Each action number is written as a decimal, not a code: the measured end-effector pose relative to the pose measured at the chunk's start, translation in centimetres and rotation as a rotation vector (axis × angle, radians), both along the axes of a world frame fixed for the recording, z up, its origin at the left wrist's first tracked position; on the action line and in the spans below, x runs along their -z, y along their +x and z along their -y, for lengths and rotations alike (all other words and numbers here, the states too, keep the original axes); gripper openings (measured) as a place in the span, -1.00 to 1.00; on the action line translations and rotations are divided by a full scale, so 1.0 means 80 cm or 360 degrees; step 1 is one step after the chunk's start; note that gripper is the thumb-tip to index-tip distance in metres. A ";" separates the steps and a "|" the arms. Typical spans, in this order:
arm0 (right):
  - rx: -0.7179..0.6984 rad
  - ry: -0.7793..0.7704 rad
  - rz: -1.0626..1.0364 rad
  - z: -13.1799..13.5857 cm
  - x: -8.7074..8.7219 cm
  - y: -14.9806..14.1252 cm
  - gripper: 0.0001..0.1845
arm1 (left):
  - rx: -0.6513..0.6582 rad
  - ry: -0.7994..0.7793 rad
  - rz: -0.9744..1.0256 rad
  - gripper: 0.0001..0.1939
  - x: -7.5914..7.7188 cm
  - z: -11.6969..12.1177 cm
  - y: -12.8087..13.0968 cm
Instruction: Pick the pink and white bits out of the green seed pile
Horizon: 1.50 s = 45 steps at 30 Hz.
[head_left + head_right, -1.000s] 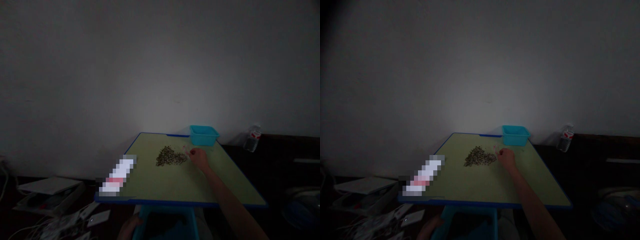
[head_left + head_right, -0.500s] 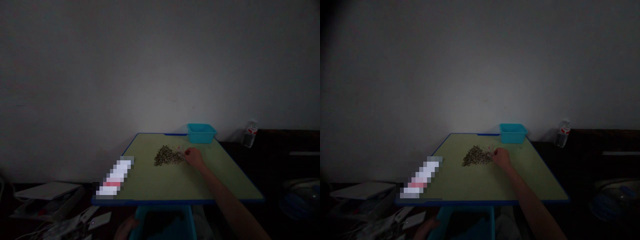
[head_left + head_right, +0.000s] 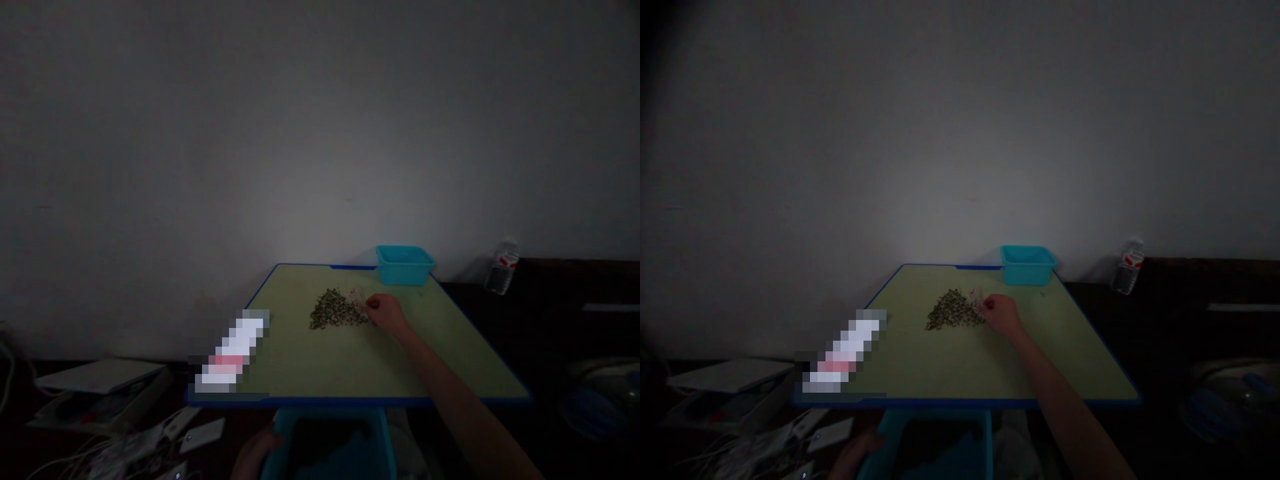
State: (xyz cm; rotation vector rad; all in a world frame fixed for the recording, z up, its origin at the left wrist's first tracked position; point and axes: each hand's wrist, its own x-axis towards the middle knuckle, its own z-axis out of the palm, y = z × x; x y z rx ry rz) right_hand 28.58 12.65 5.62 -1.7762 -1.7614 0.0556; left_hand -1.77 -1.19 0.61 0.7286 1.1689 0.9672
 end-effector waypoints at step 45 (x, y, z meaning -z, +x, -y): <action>0.0191 0.0209 0.0194 0.126 0.026 0.039 -0.75 | 0.0032 -0.0030 0.0089 -0.92 0.023 -0.007 -0.003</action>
